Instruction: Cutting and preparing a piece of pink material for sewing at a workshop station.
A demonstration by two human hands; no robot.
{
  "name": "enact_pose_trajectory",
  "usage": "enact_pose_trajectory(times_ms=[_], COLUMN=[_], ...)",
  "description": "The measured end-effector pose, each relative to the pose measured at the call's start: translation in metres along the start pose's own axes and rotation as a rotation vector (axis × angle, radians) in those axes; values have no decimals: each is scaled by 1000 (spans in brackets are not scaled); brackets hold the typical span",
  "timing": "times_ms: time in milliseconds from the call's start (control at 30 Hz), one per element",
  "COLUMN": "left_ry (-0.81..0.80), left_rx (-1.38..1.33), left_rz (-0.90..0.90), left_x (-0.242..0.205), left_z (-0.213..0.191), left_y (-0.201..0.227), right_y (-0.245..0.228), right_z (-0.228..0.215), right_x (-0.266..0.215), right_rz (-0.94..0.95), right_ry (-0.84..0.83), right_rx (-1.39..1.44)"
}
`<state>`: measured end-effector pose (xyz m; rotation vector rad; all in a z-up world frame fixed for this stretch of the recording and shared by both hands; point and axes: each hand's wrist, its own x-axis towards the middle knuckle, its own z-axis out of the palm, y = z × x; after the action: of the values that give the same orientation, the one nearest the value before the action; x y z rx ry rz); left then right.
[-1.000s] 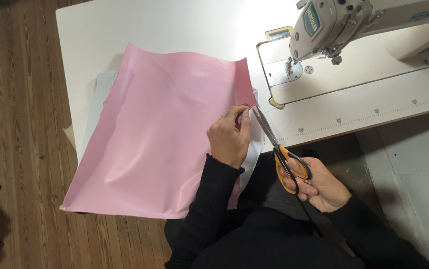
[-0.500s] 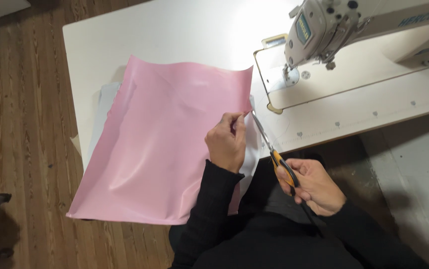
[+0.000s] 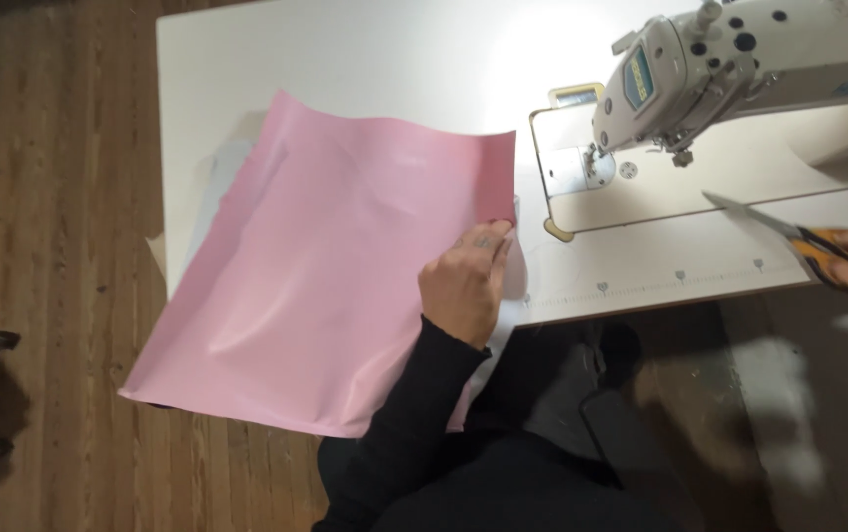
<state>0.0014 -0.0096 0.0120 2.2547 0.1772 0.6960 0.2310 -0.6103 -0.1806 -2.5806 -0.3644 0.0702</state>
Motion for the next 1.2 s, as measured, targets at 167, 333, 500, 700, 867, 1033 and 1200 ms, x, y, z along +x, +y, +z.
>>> enact_pose_trajectory(times_ms=[167,333,500,700,867,1033,1200], left_ry=[-64,-126,-109,-149,-179,-155,-51], left_rx=[172,129,124,39,-5,85,52], left_rz=[-42,-96,84,-22,-40,64,48], left_x=[-2,5,2,3,6,14,6], left_z=[3,0,-6,-13,-7,-6,-3], left_y=[-4,0,-3,-13,-15,-7,-10], right_y=[-95,-481,-524,-517,-515,-516,-524], right_z=[-12,16,69,71,76,77,77], right_x=[37,-35,-29,-21,-21,-23,-31], right_rz=[3,-169,-304,-480,-307,-396,-573], right_ry=[-171,-41,-36,42,-110,8,121], right_rx=[-345,-139,-13,41,96,30,62])
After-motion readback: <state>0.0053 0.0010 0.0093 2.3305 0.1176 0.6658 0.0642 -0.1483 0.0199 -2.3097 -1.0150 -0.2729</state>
